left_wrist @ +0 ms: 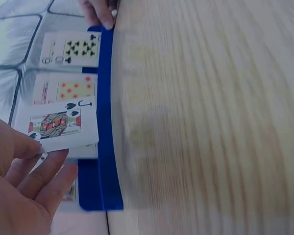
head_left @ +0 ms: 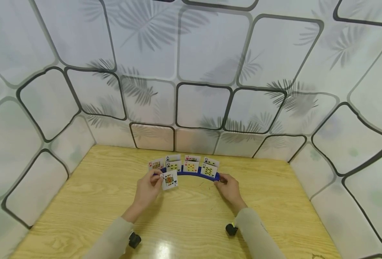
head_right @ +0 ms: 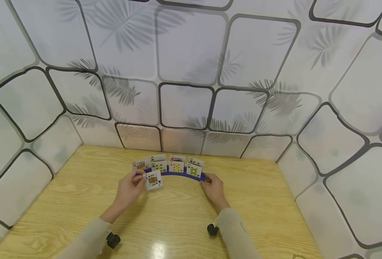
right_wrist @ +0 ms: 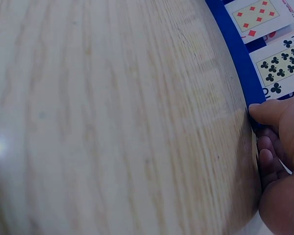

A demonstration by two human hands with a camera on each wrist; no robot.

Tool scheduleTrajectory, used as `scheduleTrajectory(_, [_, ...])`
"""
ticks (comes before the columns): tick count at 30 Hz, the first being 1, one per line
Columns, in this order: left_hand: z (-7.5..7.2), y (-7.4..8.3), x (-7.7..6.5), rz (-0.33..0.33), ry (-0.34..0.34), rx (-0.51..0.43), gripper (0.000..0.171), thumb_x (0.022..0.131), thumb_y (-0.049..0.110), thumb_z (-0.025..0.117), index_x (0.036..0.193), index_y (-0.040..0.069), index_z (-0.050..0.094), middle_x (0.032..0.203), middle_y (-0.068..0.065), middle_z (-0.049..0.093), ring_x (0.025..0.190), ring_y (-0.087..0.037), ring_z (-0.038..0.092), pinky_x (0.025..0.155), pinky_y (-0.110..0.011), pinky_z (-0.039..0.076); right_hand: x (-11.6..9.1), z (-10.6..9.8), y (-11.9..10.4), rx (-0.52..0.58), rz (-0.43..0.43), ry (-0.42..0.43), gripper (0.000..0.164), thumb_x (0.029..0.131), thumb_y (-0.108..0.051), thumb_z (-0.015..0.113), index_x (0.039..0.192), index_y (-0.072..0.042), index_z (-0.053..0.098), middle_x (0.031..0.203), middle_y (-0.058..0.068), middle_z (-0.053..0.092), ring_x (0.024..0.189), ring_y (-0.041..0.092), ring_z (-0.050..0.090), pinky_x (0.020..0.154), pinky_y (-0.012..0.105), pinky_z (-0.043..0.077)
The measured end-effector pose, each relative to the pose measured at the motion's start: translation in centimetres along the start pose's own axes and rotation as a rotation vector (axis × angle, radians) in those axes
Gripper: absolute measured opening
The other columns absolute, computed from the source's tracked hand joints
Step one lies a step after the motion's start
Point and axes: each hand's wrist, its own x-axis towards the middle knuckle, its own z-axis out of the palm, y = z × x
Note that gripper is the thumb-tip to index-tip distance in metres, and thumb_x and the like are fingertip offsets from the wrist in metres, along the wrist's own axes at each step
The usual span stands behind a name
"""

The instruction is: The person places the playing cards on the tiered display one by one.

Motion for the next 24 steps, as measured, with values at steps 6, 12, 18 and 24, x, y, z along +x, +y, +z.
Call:
scheduleTrajectory(6, [-1.5, -0.9, 0.3, 0.002, 0.049, 0.049, 0.022, 0.093, -0.012, 0.070, 0.112, -0.002, 0.066, 0.103, -0.026, 0.079, 0.094, -0.042, 0.079, 0.081, -0.047, 0.065, 0.0, 0.0, 0.2, 0.009, 0.002, -0.005, 0.039, 0.096, -0.009, 0.074, 0.131, 0.006, 0.068, 0.118, 0.022, 0.071, 0.106, 0.030, 0.065, 0.090, 0.041, 0.058])
scheduleTrajectory(12, [-2.5, -1.3, 0.6, 0.021, 0.112, 0.117, 0.021, 0.093, -0.011, 0.069, 0.112, -0.003, 0.067, 0.102, -0.027, 0.078, 0.093, -0.044, 0.079, 0.078, -0.053, 0.065, 0.1, 0.0, 0.1, -0.002, -0.013, 0.010, 0.039, 0.095, -0.008, 0.075, 0.130, 0.006, 0.069, 0.115, 0.022, 0.072, 0.103, 0.030, 0.065, 0.088, 0.040, 0.057])
scheduleTrajectory(18, [-2.9, -1.5, 0.9, 0.006, 0.156, 0.159, 0.019, 0.092, -0.010, 0.071, 0.110, -0.004, 0.068, 0.101, -0.027, 0.078, 0.093, -0.044, 0.078, 0.080, -0.057, 0.063, 0.2, -0.1, 0.2, -0.014, -0.028, 0.013, 0.039, 0.094, -0.008, 0.075, 0.130, 0.007, 0.069, 0.116, 0.023, 0.072, 0.104, 0.031, 0.066, 0.089, 0.042, 0.058])
scheduleTrajectory(24, [-2.8, -1.9, 1.1, -0.001, 0.167, 0.183, 0.019, 0.092, -0.009, 0.072, 0.109, -0.003, 0.068, 0.102, -0.026, 0.078, 0.094, -0.043, 0.078, 0.080, -0.058, 0.063, 0.1, 0.1, 0.2, -0.023, -0.019, 0.008, 0.040, 0.095, -0.009, 0.075, 0.131, 0.007, 0.068, 0.119, 0.023, 0.072, 0.107, 0.032, 0.067, 0.092, 0.046, 0.058])
